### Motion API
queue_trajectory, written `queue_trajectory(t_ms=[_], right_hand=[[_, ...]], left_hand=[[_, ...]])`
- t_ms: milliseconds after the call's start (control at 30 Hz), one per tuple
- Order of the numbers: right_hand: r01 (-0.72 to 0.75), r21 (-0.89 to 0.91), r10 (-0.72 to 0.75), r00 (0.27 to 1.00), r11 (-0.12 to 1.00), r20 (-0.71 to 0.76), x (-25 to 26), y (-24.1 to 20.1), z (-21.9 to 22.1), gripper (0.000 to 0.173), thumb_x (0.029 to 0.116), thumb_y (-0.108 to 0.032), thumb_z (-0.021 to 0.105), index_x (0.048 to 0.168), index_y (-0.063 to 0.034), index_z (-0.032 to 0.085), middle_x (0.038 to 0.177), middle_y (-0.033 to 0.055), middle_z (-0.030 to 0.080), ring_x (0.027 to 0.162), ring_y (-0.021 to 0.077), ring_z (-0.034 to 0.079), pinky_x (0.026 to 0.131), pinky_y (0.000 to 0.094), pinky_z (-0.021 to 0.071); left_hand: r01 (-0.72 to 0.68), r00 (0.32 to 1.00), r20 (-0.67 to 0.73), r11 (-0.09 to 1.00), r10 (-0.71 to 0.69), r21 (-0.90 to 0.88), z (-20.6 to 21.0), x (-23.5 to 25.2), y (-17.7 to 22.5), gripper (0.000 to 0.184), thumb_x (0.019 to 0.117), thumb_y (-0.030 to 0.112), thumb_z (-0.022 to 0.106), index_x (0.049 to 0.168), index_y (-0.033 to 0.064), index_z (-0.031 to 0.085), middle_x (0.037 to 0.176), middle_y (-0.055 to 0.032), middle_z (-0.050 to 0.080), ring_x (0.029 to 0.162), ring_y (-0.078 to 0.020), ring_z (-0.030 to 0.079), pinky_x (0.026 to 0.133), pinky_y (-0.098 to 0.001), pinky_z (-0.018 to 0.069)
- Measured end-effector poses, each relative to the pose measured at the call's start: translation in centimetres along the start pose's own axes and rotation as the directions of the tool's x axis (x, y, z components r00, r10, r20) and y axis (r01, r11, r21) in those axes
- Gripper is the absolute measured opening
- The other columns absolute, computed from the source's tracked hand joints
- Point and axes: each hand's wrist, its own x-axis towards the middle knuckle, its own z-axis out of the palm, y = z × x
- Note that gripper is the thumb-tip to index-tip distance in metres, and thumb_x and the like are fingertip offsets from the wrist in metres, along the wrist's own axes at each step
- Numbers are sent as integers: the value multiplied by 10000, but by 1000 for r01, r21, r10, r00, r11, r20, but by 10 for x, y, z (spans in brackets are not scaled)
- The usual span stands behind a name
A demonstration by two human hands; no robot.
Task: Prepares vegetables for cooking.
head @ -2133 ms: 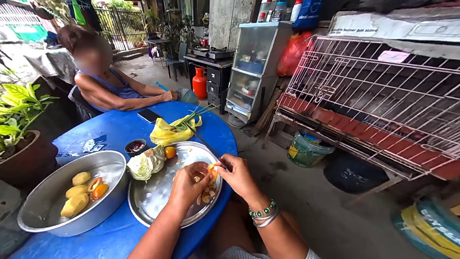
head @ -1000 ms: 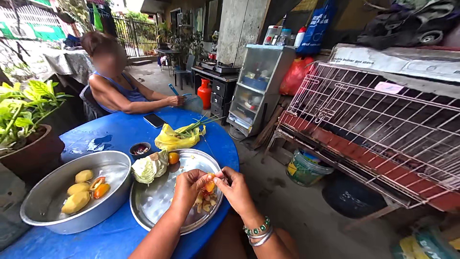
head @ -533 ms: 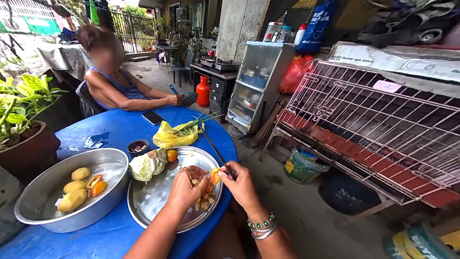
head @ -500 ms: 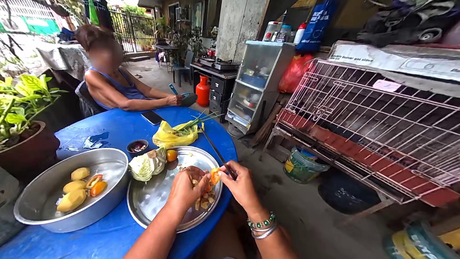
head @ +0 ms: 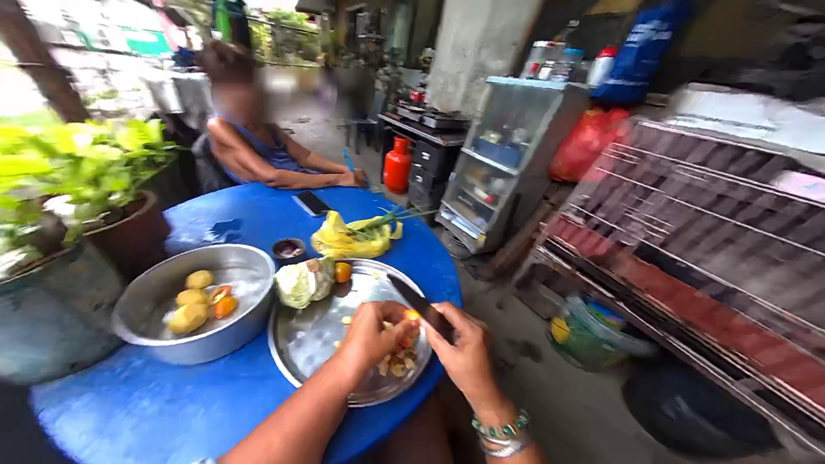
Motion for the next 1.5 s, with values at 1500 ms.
queue_trajectory(t_ms=[1500], right_hand=[[-358,251,312,927,899,206,-15,2,-44,218,930,-171,693,1076,-11,715,980,17,720,581,-32,514,497,140,424]], left_hand=[[-2,919,224,563,-326,827,-36,71,-7,282,967,110,642,1223,-1,679,1207,-251,660,1167,-444,621,971,-639,488]])
